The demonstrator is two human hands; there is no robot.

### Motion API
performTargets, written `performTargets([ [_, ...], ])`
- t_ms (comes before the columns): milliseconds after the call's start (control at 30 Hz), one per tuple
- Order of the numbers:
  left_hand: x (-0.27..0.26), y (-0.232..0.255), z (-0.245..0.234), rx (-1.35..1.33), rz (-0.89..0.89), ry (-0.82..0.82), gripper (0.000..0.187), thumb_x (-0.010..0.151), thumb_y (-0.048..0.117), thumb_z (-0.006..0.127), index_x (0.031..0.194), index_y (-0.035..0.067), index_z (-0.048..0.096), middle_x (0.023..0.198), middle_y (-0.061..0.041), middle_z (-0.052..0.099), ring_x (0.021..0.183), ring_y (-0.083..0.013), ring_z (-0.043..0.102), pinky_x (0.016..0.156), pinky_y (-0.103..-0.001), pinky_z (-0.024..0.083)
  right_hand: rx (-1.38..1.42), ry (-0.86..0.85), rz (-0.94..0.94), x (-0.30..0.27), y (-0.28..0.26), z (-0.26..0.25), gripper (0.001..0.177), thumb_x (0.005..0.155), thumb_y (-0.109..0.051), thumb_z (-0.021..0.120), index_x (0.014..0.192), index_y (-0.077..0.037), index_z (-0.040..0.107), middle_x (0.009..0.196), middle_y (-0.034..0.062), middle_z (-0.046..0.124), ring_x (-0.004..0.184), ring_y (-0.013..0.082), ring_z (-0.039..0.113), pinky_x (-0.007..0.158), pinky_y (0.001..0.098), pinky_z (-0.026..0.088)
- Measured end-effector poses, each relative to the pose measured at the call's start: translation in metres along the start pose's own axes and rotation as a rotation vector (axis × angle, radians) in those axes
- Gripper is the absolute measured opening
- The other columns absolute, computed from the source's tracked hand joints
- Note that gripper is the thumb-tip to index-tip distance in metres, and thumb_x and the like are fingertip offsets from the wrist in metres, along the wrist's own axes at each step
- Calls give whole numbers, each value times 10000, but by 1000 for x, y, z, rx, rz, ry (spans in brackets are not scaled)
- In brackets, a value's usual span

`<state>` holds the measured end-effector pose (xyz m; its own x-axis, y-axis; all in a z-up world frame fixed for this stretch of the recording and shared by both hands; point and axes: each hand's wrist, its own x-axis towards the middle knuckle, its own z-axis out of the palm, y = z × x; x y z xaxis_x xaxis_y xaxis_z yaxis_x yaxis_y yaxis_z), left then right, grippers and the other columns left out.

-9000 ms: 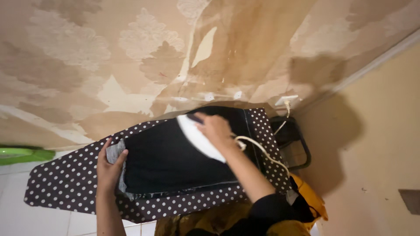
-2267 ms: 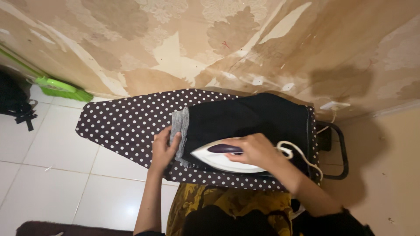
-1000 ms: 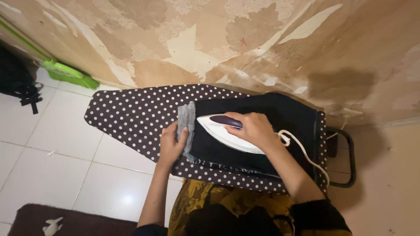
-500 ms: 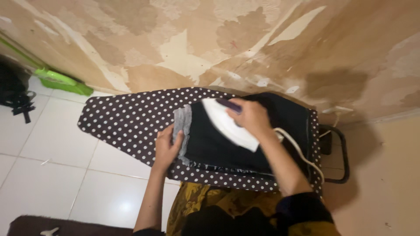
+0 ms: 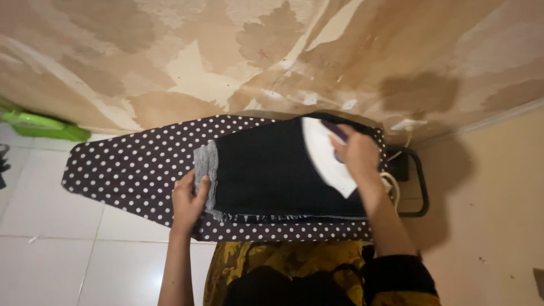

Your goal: The person irons a pair of dark trousers on a polka-dot ironing board, then switches to a light blue t-shirt. They smooth and reposition each garment while using a white electric iron to remove wrinkles.

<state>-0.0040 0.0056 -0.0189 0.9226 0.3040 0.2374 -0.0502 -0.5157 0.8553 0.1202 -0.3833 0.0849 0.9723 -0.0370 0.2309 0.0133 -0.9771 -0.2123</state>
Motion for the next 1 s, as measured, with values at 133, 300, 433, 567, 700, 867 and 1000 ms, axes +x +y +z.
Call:
performTargets([
  [133, 1, 6, -1, 63, -103, -37, 431, 967, 362, 660, 1253, 48, 732, 648, -86, 580, 612, -157, 440, 632, -332, 407, 66, 95, 19, -9, 61, -23, 372, 896, -428, 756, 1158, -164, 776, 863, 208, 732, 775, 409, 700, 679, 486, 554],
  [300, 5, 19, 0, 38, -161, -55, 393, 965, 349, 624, 1186, 46, 740, 595, -22, 576, 506, -110, 415, 525, -318, 371, 117, -107, 53, -16, 57, -33, 396, 888, -418, 746, 1215, -195, 752, 815, 141, 754, 681, 306, 699, 606, 405, 550],
  [433, 4, 20, 0, 65, -146, -44, 391, 968, 331, 634, 1189, 23, 732, 590, -31, 553, 507, -108, 405, 500, -308, 360, 209, -575, 240, -35, -7, -20, 472, 943, -406, 659, 1398, -306, 586, 731, 17, 728, 550, 112, 641, 488, 314, 537],
  [567, 2, 17, 0, -29, -91, -54, 364, 974, 306, 623, 1155, 4, 716, 642, 12, 597, 532, -83, 432, 498, -302, 360, 194, -553, -237, -79, -86, -1, 473, 922, -421, 672, 1362, -251, 644, 737, 102, 722, 580, 234, 695, 543, 343, 560],
  [700, -2, 9, -3, 5, -71, -66, 359, 1004, 304, 625, 1157, -12, 697, 657, -29, 579, 587, -107, 438, 549, -316, 373, 193, -247, -433, -98, -92, -9, 484, 916, -450, 693, 1276, -126, 689, 690, 143, 707, 603, 284, 697, 563, 396, 562],
  [867, -3, 5, -1, 112, -130, -66, 366, 1014, 326, 644, 1136, -13, 705, 659, -88, 560, 605, -150, 448, 586, -330, 393, -19, -279, -284, -87, -33, -10, 491, 955, -470, 625, 1305, -127, 655, 591, 111, 677, 487, 260, 653, 436, 400, 518],
  [1000, -3, 7, 1, 58, -97, -61, 375, 1016, 335, 639, 1112, -23, 698, 677, -58, 589, 613, -119, 454, 575, -313, 396, 9, -281, -50, -75, 42, -17, 435, 1030, -363, 561, 1381, -110, 607, 665, 81, 682, 443, 223, 667, 376, 378, 525],
])
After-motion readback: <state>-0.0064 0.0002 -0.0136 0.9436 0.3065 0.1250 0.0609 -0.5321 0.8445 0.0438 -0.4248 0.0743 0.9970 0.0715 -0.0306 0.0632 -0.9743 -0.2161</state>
